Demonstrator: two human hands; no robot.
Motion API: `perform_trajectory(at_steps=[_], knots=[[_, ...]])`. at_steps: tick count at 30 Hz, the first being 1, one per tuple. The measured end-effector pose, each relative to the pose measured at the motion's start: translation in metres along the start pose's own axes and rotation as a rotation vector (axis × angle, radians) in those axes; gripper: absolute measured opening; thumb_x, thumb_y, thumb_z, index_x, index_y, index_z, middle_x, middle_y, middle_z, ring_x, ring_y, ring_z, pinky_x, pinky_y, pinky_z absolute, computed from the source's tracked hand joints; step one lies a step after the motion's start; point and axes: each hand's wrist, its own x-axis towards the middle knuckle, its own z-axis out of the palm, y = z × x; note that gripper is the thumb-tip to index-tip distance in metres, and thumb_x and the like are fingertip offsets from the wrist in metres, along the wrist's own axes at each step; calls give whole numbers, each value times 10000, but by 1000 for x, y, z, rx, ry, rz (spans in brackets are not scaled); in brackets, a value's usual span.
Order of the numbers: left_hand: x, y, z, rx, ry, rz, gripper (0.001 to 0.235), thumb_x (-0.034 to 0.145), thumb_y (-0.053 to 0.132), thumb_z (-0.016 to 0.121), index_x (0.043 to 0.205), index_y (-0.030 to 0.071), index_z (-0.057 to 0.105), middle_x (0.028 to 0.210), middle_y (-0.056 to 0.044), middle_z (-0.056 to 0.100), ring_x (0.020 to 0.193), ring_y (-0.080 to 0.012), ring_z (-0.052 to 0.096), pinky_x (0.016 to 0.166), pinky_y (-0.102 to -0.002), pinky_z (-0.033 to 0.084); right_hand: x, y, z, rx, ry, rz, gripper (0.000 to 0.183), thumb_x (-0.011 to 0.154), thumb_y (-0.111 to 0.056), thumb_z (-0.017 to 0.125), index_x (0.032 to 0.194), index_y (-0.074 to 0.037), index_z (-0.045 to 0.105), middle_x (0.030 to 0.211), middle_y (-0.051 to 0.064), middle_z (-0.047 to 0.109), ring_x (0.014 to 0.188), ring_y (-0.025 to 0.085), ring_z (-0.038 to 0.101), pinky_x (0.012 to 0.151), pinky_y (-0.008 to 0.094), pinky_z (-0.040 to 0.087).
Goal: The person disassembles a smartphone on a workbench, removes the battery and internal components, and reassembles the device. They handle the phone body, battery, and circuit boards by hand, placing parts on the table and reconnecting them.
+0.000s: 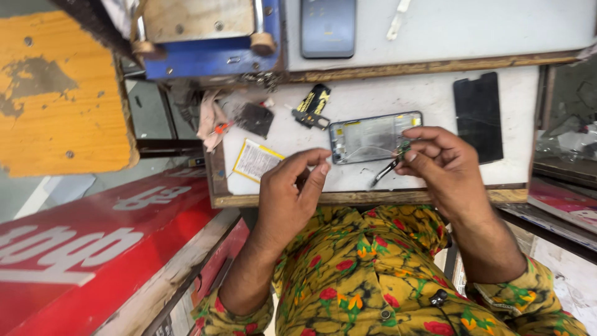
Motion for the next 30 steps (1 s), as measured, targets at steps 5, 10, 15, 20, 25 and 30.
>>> perform_trajectory(at_steps=[5, 10, 15, 20, 25, 30], knots=[[-5, -10, -12, -61, 117, -6, 197, 1016, 117, 693, 1196, 39, 706, 960, -41, 747, 719, -77, 634, 626, -237, 509, -2, -3, 3, -105, 57, -9, 254, 1029, 44, 592, 1283, 62, 608, 1069, 148, 740, 984, 177, 734, 888, 353, 648], [-13, -15, -23, -12, 200, 28, 174, 1037, 121, 682, 1190, 37, 697, 983, -41, 749, 748, -65, 660, 680, -233, 543, -5, -6, 4, -161, 52, -48, 241, 1035, 36, 611, 1274, 62, 621, 1062, 153, 739, 973, 179, 731, 897, 359, 652], [-31, -9, -21, 54, -33, 52, 355, 919, 190, 778, 1232, 58, 675, 1002, -93, 731, 669, -104, 631, 619, -273, 535, -19, 0, 17, -293, -44, 21, 293, 994, 17, 607, 1287, 30, 604, 1037, 150, 760, 958, 189, 757, 807, 326, 646], [-47, -4, -6, 35, -261, -86, 457, 887, 229, 796, 1302, 107, 651, 969, -34, 768, 604, -104, 638, 569, -277, 536, -33, 21, 46, -187, -211, 33, 294, 980, 27, 618, 1273, 38, 593, 1106, 162, 745, 1019, 190, 747, 917, 306, 626], [-38, -5, -25, 143, -244, -220, 356, 903, 192, 765, 1254, 162, 717, 886, -13, 795, 579, -110, 643, 542, -287, 524, -32, 31, 60, -150, -177, 13, 265, 993, 16, 629, 1256, 43, 614, 1112, 154, 746, 1025, 187, 753, 919, 304, 634], [-24, -5, -41, 199, -269, -257, 416, 845, 192, 783, 1249, 163, 684, 904, -33, 790, 641, -149, 704, 584, -307, 552, -12, 26, 91, -89, -116, -47, 278, 1011, 8, 641, 1287, 32, 614, 1152, 151, 730, 1062, 185, 729, 938, 301, 625]])
